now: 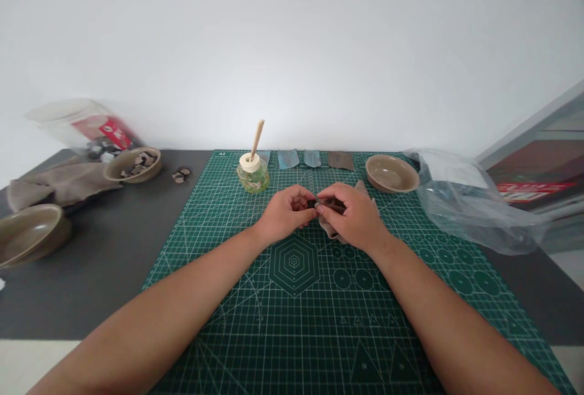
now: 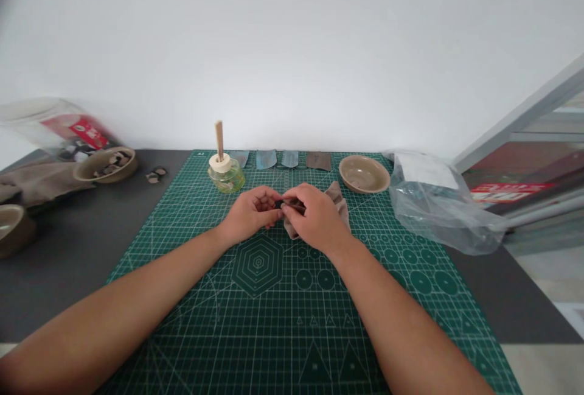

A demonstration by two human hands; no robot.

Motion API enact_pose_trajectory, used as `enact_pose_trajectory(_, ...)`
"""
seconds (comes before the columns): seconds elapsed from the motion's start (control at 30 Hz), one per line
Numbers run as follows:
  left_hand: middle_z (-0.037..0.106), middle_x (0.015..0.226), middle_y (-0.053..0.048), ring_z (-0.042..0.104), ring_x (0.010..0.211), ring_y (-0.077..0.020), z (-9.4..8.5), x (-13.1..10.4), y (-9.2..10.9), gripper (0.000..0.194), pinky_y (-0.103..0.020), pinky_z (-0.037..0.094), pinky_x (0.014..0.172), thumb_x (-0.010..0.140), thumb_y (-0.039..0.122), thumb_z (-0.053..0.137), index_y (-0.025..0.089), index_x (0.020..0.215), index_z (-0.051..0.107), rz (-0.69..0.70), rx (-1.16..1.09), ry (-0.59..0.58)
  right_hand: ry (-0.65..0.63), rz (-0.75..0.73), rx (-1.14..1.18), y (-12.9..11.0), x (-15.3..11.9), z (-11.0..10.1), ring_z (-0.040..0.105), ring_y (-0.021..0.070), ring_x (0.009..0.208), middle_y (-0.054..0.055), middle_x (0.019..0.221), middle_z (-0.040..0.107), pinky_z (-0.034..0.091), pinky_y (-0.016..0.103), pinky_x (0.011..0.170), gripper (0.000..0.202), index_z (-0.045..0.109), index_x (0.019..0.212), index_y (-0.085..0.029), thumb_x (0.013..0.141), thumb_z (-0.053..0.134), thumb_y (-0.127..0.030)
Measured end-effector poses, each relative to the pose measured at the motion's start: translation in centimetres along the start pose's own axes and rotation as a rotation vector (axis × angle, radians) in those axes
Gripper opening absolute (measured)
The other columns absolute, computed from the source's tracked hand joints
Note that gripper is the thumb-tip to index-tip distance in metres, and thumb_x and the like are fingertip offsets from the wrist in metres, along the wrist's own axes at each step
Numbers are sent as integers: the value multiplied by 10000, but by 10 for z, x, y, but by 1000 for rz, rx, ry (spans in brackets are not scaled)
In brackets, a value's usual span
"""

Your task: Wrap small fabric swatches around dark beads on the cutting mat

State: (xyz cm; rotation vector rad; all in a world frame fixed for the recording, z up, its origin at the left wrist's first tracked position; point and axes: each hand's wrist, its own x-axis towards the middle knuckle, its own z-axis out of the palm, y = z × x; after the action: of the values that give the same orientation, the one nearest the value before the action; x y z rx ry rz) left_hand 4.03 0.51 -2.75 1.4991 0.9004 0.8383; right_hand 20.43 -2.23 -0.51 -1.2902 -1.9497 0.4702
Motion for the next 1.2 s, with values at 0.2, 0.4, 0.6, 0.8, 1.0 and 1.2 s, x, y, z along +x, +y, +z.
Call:
enact_pose_trajectory(0.2,512,577,55,493,472,-62,0,-1,-1,229,-188,412,453,665,191,660,131,854,547,80,57,7,-36,44,-57,1,1,0,570,165,727,28,770,631,425,301,664,41,616,768,-182,747,584,-196)
enact_pose_trajectory(0.4,529,614,44,520,514,-71,0,-1,0,218,-200,443,492,671,138,622,136,877,549,86,51,-13,-46,58,-93,1,1,0,573,170,737,29,782,633,425,306,665,63,619,783,-185,751,570,-209)
enact_pose_trajectory(0.6,574,661,20,575,577,-98,0,-1,0,247,-229,489,549,663,95,581,132,904,540,87,11,-20,-24,74,-115,2,1,0,562,160,693,25,740,628,415,294,640,51,610,753,-180,739,576,-216)
enact_pose_trajectory(0.8,587,694,11,590,598,-107,1,-1,-1,265,-247,504,568,660,106,579,133,920,538,72,-25,-16,-28,51,-130,0,0,1,546,146,681,22,734,621,403,278,632,43,597,744,-170,740,586,-211)
enact_pose_trajectory(1.0,601,666,2,596,605,-115,0,-2,-2,243,-245,500,571,680,127,584,126,921,550,84,0,-64,-26,101,-92,0,2,-1,549,142,657,8,703,614,402,273,615,47,583,731,-178,726,601,-221)
enact_pose_trajectory(1.2,602,648,8,582,580,-104,1,-4,-4,179,-223,482,540,701,137,581,140,880,574,85,154,-77,-32,106,-89,0,3,-2,545,133,642,-5,677,607,390,263,599,47,573,709,-180,711,612,-205)
